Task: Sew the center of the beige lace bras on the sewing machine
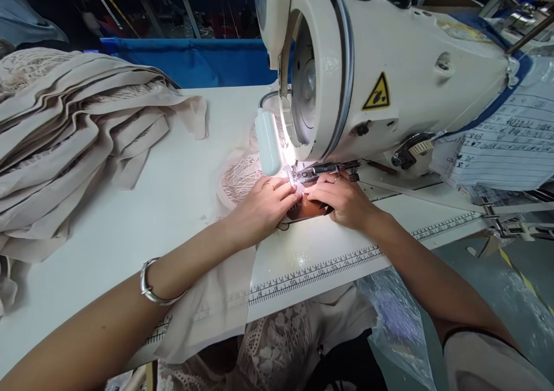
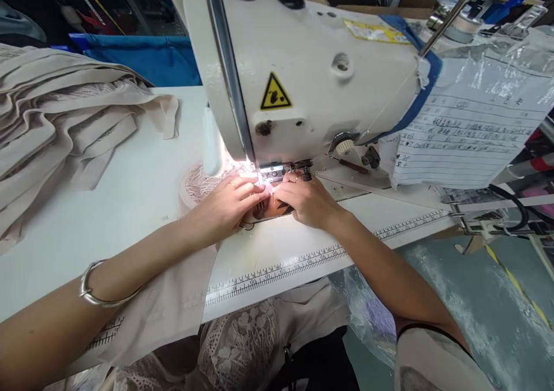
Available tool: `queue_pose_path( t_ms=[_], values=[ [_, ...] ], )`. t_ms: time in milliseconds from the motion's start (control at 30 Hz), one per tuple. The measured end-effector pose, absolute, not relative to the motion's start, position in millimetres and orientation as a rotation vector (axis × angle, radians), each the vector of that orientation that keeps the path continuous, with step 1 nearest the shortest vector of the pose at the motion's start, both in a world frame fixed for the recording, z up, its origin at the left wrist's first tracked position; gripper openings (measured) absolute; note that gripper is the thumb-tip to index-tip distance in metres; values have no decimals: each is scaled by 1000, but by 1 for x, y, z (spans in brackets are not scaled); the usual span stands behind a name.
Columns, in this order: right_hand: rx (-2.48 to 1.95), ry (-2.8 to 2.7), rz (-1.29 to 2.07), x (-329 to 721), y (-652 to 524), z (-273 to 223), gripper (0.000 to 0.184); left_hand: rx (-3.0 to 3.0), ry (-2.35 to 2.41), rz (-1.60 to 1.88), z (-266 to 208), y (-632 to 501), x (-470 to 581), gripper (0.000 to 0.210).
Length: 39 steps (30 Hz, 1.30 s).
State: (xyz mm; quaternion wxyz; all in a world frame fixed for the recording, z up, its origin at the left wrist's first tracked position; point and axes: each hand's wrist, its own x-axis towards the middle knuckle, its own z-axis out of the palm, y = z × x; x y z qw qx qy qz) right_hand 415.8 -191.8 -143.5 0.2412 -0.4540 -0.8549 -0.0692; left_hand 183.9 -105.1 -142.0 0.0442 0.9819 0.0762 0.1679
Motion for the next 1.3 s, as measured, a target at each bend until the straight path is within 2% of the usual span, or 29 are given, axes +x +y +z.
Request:
queue_pose_path(
  t_ms=[267, 633, 833, 967, 1067, 1167, 1300],
  values=[
    [-1250, -2312, -153, 415, -191, -146, 45, 2959, 316, 469, -144, -93, 182, 37],
    [-1196, -2301, -174, 413, -190, -143, 42, 2934, 465, 399, -141, -80, 182, 40],
    [-1235, -2366, -132, 413, -194, -133, 44, 2915, 1147, 523, -145, -72, 175, 27],
    [-1266, -2400, -95, 414, -210, -124, 44, 2801, 1509, 603, -131, -35, 104, 65],
    [-1225, -2385, -104, 416, -225, -124, 46, 2540, 2034, 816, -109, -15, 27, 72],
    [-1198, -2376, -146, 417, -232, -128, 47, 2352, 2294, 842, -92, -10, -33, 62],
    [-1146, -2376, -184, 410, -232, -131, 39, 2338, 2332, 763, -80, -1, -63, 56]
  ],
)
